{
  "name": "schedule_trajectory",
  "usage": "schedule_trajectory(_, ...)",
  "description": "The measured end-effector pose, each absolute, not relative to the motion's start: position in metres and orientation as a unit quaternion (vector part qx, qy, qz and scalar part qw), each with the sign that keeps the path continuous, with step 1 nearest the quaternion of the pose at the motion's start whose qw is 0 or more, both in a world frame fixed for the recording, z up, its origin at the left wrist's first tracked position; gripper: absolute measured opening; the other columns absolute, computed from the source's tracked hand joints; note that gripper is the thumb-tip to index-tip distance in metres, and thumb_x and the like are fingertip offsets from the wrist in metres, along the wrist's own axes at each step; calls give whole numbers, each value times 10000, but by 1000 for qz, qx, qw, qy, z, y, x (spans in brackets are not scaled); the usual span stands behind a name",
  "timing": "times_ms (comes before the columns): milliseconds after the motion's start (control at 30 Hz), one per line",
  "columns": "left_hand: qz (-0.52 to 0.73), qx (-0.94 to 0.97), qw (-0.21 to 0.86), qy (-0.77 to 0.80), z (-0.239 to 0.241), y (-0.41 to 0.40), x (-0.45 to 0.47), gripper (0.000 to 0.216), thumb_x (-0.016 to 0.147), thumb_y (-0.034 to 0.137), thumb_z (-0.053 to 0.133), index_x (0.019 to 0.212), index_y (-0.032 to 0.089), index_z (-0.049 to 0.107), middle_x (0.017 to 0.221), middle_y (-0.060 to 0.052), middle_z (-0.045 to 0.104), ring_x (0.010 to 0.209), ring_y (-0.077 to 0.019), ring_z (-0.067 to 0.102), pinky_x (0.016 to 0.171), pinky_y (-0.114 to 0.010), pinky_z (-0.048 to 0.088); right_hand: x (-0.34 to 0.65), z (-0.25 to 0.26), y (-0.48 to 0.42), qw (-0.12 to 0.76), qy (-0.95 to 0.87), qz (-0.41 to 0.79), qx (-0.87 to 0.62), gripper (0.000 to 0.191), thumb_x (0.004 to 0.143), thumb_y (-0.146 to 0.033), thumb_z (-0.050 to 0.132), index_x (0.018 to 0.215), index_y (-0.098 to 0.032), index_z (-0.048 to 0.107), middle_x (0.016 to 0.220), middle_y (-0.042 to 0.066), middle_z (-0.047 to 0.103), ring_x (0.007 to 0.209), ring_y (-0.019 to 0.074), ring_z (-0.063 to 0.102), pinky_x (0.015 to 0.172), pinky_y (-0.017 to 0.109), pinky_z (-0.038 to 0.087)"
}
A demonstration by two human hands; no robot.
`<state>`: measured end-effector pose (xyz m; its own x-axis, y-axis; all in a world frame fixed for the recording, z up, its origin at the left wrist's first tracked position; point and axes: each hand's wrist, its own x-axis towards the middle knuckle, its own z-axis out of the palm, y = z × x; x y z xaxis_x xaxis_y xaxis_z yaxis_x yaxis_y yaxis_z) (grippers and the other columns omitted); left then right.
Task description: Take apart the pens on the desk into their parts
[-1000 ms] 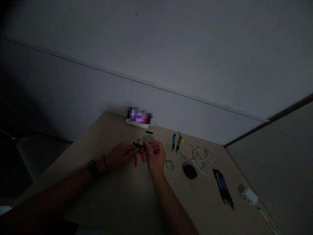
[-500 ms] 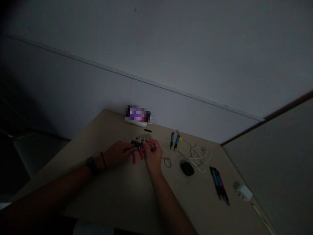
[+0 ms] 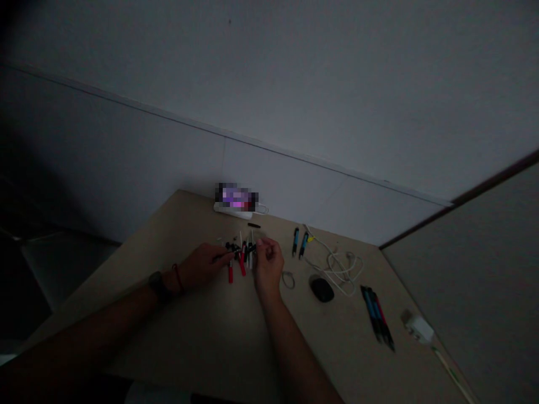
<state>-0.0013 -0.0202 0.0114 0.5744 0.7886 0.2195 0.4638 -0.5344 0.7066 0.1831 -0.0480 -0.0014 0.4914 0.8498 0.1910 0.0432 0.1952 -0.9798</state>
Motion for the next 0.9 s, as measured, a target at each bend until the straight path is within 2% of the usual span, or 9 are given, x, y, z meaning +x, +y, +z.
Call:
schedule_trajectory(100,268,831,301,384,11,-21,-1,444,985,438,442,650,165,543,569,23,501,543,-112,426,567,-279,233,182,-3,-49,616,-462,277,-574,336,795,-502,714,874,-180,659,669,-8,635,607,148,580,568,264,460)
schedule_trajectory(233,269,828,299,392,9,-20,0,466,992,453,422,649,164,547,569,23,492,538,-110,416,558,-281,222,178,-8,-50,568,-513,274,-583,336,823,-492,690,947,-180,684,811,47,706,697,181,628,633,293,492)
schedule_trajectory(367,270,830,300,384,7,-20,0,449,989,454,427,674,165,564,591,17,520,556,-114,432,562,-278,230,179,-12,-50,538,-537,265,-593,372,871,-514,626,1043,-187,673,933,68,710,742,190,636,666,308,500)
schedule_trajectory(467,272,829,304,382,6,-19,1,446,991,448,422,678,164,564,603,14,533,565,-115,438,565,-276,239,181,-10,-52,537,-559,216,-594,373,896,-531,587,1021,-191,680,1007,85,691,854,209,639,742,323,502)
schedule_trajectory(533,268,828,307,386,6,-19,1,443,990,441,426,671,164,558,593,16,527,558,-114,427,563,-276,240,180,-6,-54,545,-561,212,-587,396,924,-553,534,1003,-193,678,951,70,681,831,201,626,725,312,493)
schedule_trajectory(667,269,827,312,383,7,-19,1,409,985,406,444,674,163,556,596,19,531,559,-112,440,567,-276,250,174,2,-59,549,-549,304,-552,462,955,-597,435,977,-194,662,656,-12,576,567,155,510,541,273,413)
schedule_trajectory(900,287,830,321,353,7,-20,1,384,987,363,446,686,160,573,601,16,546,571,-118,470,572,-268,273,170,1,-58,513,-546,365,-553,390,816,-564,670,901,-185,700,602,-21,569,522,134,472,505,258,363)
